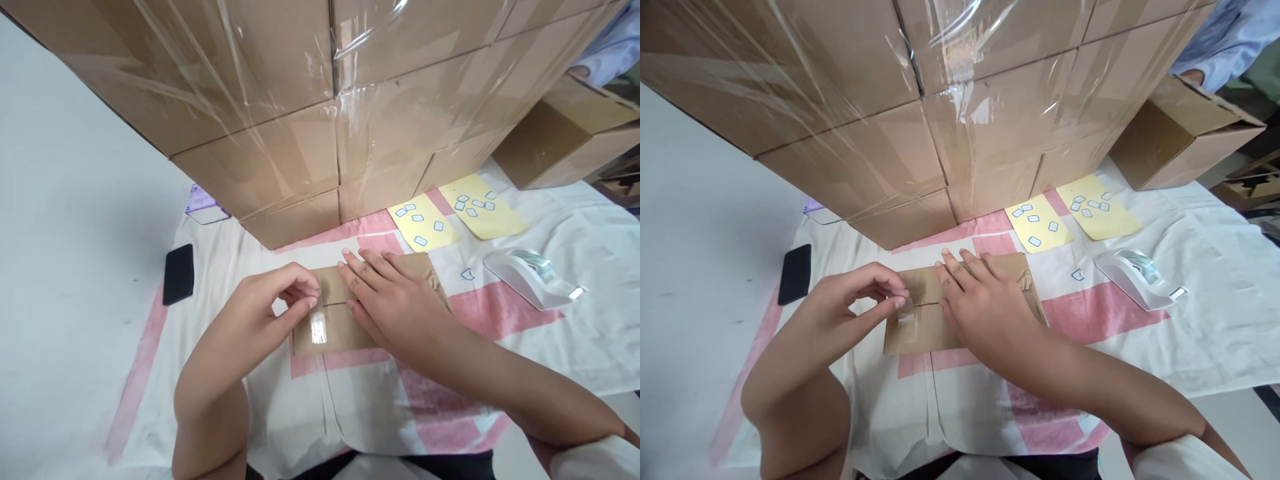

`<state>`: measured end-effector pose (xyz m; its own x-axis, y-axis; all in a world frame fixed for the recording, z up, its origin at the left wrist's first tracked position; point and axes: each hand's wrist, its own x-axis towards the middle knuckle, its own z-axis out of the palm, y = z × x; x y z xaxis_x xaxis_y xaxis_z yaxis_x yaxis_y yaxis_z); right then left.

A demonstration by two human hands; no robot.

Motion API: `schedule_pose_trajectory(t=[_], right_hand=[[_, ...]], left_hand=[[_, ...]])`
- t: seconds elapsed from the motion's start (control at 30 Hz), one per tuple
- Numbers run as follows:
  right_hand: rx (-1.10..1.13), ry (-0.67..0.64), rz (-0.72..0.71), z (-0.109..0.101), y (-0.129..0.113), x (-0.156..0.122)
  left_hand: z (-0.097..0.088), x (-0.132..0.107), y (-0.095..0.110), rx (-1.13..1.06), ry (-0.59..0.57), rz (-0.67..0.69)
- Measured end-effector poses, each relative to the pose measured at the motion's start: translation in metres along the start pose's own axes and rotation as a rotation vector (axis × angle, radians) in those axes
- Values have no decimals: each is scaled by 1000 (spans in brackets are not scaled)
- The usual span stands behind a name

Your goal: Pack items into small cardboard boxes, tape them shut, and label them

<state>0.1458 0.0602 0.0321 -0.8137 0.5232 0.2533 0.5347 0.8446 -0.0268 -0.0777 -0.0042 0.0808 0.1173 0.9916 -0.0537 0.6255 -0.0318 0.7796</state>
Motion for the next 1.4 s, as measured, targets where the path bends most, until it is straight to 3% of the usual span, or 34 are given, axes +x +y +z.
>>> schedule_pose_trajectory(t=[0.6, 0.83, 1.4], right_hand=[[109, 23, 9, 0, 11, 3], [102, 30, 10, 2, 10, 2], [133, 21, -5, 2, 13, 2]], left_hand=[[6, 8, -3, 56, -48, -8], [6, 9, -1, 100, -118, 5], [10, 8, 0, 110, -127, -42]])
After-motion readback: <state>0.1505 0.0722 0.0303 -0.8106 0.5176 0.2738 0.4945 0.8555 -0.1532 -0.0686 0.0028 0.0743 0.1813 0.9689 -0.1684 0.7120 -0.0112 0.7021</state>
